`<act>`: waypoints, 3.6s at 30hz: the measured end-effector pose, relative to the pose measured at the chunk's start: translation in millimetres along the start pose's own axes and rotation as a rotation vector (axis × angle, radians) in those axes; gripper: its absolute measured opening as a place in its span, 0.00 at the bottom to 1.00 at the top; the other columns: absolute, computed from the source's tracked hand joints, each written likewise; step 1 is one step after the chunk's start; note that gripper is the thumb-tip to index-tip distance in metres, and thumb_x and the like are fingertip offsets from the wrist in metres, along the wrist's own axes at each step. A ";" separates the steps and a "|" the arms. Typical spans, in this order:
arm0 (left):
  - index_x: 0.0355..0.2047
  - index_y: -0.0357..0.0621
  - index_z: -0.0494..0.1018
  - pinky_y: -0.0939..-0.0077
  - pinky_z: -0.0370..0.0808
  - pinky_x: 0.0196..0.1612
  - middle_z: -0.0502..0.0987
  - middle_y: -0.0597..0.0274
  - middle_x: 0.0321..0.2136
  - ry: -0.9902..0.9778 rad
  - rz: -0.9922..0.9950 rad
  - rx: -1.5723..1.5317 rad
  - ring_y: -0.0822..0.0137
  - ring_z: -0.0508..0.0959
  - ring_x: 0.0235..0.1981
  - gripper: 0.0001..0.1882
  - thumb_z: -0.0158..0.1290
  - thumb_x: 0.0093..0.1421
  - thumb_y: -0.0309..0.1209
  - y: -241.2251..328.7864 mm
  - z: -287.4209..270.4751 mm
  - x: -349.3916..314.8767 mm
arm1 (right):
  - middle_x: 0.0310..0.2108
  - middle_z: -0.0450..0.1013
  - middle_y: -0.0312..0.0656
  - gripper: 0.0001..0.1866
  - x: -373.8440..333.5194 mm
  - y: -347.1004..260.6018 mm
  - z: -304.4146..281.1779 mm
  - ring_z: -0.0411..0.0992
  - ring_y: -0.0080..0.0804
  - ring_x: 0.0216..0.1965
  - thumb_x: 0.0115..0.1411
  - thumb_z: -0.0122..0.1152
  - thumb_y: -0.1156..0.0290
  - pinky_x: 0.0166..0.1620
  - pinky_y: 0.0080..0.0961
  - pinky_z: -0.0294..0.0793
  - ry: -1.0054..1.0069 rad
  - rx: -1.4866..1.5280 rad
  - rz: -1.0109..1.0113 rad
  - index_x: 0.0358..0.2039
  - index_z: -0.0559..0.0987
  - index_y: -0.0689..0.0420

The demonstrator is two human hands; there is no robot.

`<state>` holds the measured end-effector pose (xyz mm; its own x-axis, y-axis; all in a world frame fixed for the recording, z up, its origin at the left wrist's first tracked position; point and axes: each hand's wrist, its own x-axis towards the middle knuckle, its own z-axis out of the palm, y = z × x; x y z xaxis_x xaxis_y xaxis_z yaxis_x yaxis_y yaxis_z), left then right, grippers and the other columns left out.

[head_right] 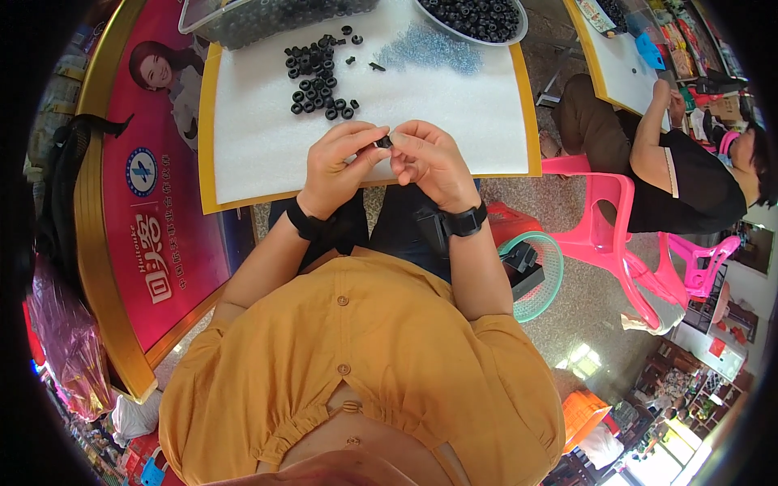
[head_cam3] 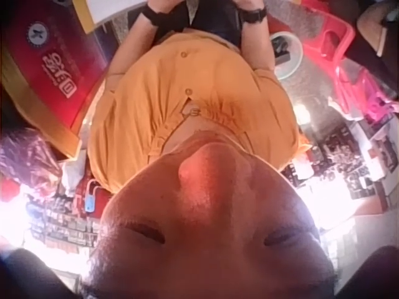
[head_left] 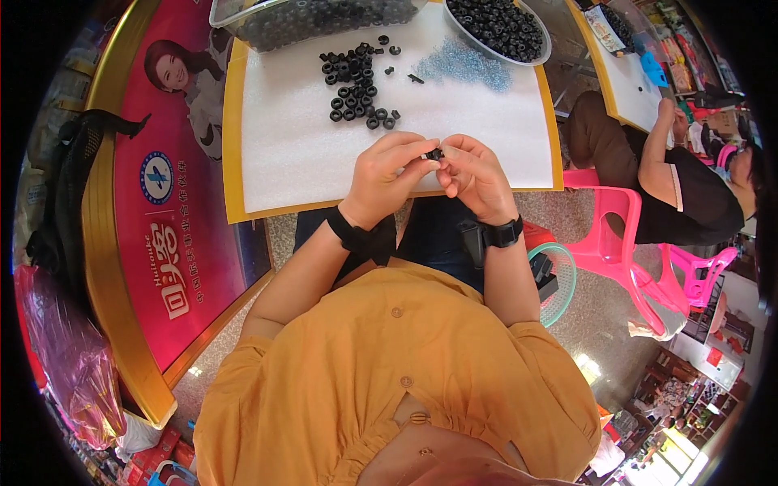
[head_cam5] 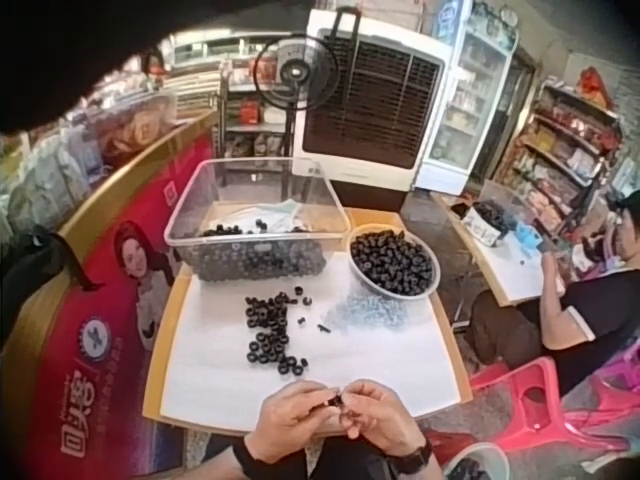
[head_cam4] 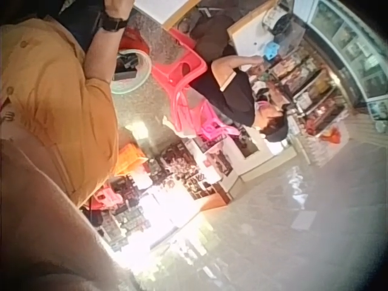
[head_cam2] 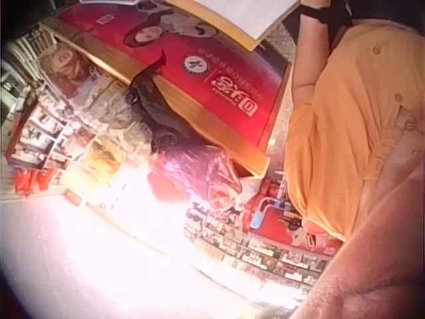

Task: The person places black plastic rings and pins onto a mat, then inserts the pins into the black plastic rings to assemble them by hand.

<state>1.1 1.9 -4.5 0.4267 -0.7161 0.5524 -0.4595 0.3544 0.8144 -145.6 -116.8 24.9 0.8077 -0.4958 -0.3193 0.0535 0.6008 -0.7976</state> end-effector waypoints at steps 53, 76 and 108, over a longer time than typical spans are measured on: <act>0.44 0.38 0.79 0.80 0.71 0.34 0.73 0.61 0.36 0.005 -0.054 -0.052 0.71 0.73 0.32 0.13 0.62 0.58 0.24 -5.6 -1.8 -1.0 | 0.22 0.66 0.31 0.10 15.9 26.8 28.4 0.59 0.15 0.15 0.64 0.59 0.65 0.16 0.11 0.53 -0.030 0.163 -0.057 0.31 0.74 0.58; 0.47 0.40 0.79 0.78 0.74 0.36 0.75 0.59 0.37 0.012 0.026 -0.093 0.68 0.75 0.33 0.17 0.62 0.56 0.23 3.6 -3.4 2.7 | 0.18 0.66 0.31 0.17 17.8 21.9 14.2 0.56 0.16 0.10 0.70 0.49 0.57 0.12 0.13 0.49 -0.146 0.287 0.102 0.31 0.75 0.57; 0.42 0.38 0.79 0.79 0.73 0.37 0.73 0.60 0.39 0.015 0.001 -0.043 0.72 0.74 0.32 0.15 0.64 0.53 0.22 1.4 -5.4 0.3 | 0.30 0.74 0.37 0.21 12.7 41.2 12.3 0.64 0.16 0.16 0.70 0.53 0.51 0.13 0.11 0.57 -0.158 0.043 -0.140 0.40 0.76 0.59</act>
<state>4.8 5.4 -2.2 0.4380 -0.7068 0.5556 -0.4263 0.3809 0.8205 -125.9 -90.6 -5.7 0.8723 -0.4740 -0.1202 0.1937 0.5606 -0.8051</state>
